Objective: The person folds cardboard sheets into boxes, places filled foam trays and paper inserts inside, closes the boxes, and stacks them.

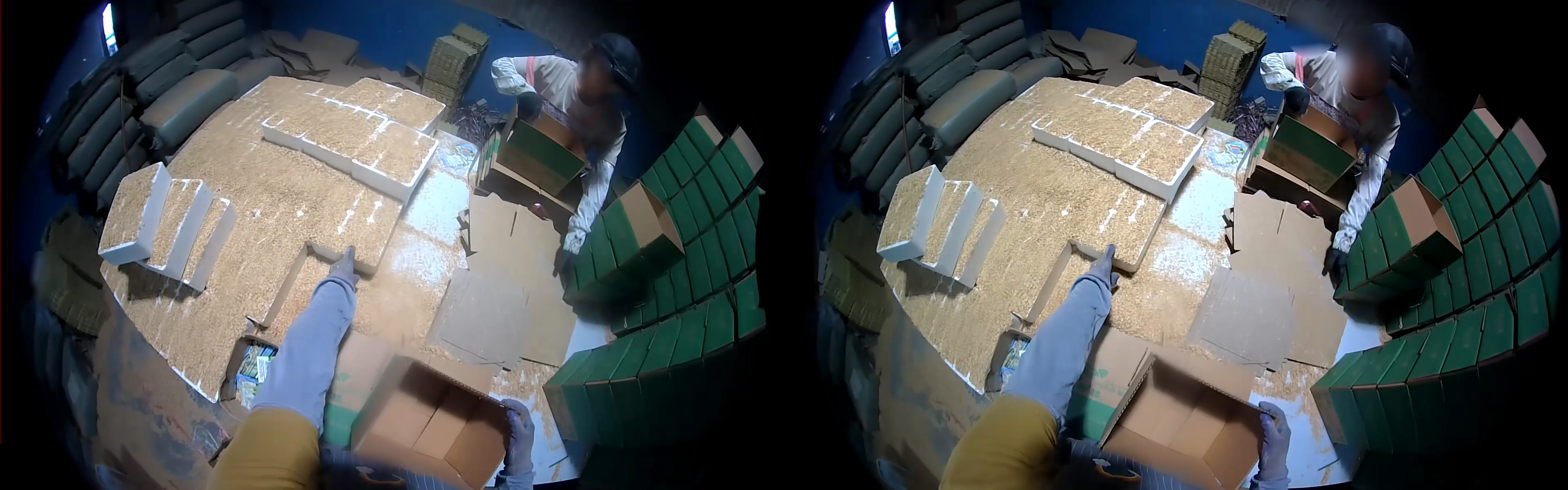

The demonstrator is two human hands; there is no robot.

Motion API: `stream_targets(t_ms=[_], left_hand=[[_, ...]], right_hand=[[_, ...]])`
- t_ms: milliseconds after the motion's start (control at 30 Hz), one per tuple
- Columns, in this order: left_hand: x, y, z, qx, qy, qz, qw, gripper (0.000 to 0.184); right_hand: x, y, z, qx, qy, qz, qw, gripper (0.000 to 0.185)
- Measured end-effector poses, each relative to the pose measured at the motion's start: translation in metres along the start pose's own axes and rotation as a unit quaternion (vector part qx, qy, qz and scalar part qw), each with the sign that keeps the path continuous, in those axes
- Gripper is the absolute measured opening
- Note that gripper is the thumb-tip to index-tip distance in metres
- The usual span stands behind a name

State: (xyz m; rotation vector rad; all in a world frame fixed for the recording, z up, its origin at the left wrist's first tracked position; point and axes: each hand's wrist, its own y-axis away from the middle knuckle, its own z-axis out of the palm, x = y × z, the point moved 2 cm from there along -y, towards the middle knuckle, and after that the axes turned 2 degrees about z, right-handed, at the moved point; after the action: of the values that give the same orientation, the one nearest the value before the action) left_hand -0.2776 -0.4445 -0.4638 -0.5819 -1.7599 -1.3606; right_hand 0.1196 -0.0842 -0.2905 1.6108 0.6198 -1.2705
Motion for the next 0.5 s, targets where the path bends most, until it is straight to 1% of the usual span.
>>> stream_targets(t_ms=[33,67,167,200,233,300,367,400,433,467,500], left_hand=[[0.001,-0.004,0.011,0.022,0.067,-0.137,0.988,0.076],[0.006,-0.005,0.014,0.019,0.068,-0.136,0.988,0.076],[-0.007,-0.009,0.005,0.027,0.07,-0.064,0.995,0.08],[-0.044,-0.05,0.004,0.069,0.049,-0.013,0.996,0.076],[-0.039,-0.021,-0.001,0.108,0.121,0.006,0.987,0.073],[-0.041,0.014,-0.028,0.045,0.155,0.048,0.986,0.08],[-0.029,0.051,-0.043,0.132,0.141,0.101,0.976,0.091],[-0.025,0.053,-0.05,0.193,0.078,0.08,0.975,0.106],[-0.021,0.05,-0.049,0.191,0.041,0.106,0.975,0.108],[-0.02,0.044,-0.045,0.189,0.005,0.134,0.973,0.111],[-0.019,0.038,-0.041,0.185,-0.029,0.162,0.969,0.114]], right_hand=[[0.003,-0.003,-0.001,0.005,0.012,-0.002,1.0,0.028],[0.002,-0.004,0.0,0.01,0.023,-0.003,1.0,0.028],[0.0,-0.007,0.0,0.014,0.071,0.003,0.997,0.028],[-0.001,-0.009,0.0,0.012,0.075,0.006,0.997,0.029],[-0.002,-0.01,0.001,0.01,0.08,0.009,0.997,0.029],[-0.007,-0.01,0.004,0.021,0.042,0.019,0.999,0.03],[-0.006,-0.007,0.006,0.022,0.03,0.026,0.999,0.031],[-0.006,-0.008,0.004,0.016,0.038,0.026,0.999,0.03],[-0.008,-0.008,0.004,0.009,0.046,0.022,0.999,0.03],[-0.013,-0.009,0.008,0.01,0.106,0.003,0.994,0.03],[-0.015,-0.008,0.011,0.009,0.111,0.005,0.994,0.029]])
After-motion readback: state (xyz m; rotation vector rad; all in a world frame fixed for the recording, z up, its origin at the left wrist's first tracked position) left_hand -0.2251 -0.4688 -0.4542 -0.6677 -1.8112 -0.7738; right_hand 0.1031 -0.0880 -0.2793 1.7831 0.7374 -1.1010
